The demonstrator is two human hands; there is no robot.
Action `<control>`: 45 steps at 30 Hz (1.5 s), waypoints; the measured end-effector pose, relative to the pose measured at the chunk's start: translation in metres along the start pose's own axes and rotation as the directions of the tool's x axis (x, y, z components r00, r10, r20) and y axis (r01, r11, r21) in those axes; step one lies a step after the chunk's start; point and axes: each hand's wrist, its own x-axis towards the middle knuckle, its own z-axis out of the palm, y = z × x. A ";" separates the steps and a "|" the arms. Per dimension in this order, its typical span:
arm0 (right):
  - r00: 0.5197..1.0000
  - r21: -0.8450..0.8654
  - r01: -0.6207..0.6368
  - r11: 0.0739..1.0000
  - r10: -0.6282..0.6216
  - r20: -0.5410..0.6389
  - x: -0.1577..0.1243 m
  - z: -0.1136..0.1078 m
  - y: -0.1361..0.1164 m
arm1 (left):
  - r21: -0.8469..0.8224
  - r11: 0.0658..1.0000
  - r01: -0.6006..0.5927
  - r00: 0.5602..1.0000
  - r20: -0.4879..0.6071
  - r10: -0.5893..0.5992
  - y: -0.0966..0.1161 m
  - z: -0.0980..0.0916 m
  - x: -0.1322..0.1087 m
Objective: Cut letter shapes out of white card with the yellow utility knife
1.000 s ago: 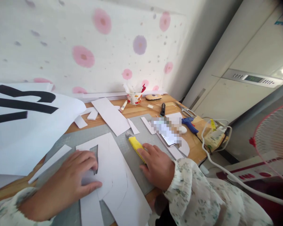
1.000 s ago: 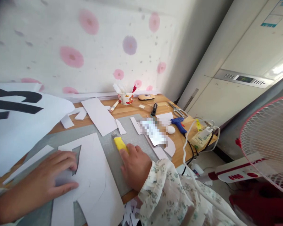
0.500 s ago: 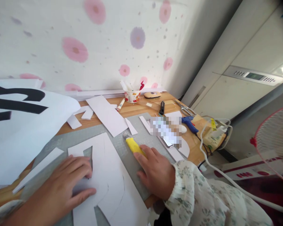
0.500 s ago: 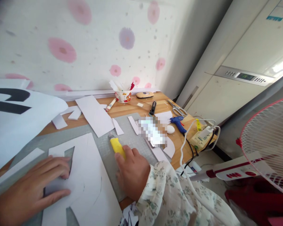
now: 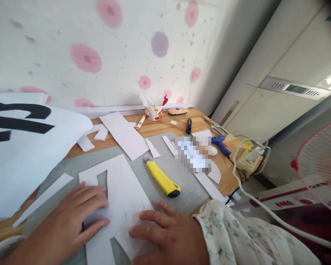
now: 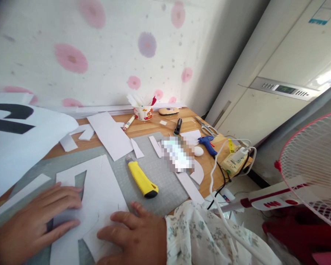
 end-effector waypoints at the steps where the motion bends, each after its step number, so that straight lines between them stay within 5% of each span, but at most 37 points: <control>1: 1.000 -0.012 0.001 1.000 -0.001 0.007 -0.001 0.000 0.000 | 0.002 1.000 0.004 1.000 0.002 -0.004 0.000 0.000 0.000; 12: 0.989 -0.079 -0.069 0.995 0.058 -0.133 0.004 0.006 -0.005 | -0.006 1.000 -0.029 0.999 0.042 0.029 0.004 -0.005 0.002; 20: 0.997 -0.033 -0.061 0.998 0.063 0.049 0.003 -0.002 -0.004 | 0.014 0.997 -0.079 0.996 0.031 0.079 0.008 -0.011 0.007; 26: 0.998 -0.077 -0.027 0.997 0.022 -0.055 0.004 0.013 -0.003 | 0.094 0.981 -0.171 0.981 -0.073 0.178 0.005 -0.008 0.006; 33: 1.000 -0.095 0.008 0.995 -0.011 -0.029 0.011 -0.002 0.001 | 0.123 0.965 -0.233 0.970 -0.038 0.239 0.008 -0.010 0.007; 39: 0.995 -0.094 -0.039 0.995 0.030 -0.095 0.010 0.008 -0.004 | 0.128 0.962 -0.241 0.969 -0.032 0.247 0.009 -0.013 0.010; 45: 0.979 0.039 0.005 0.999 0.003 -0.204 0.015 -0.023 0.001 | 0.116 0.961 -0.250 0.967 -0.021 0.254 0.008 -0.015 0.011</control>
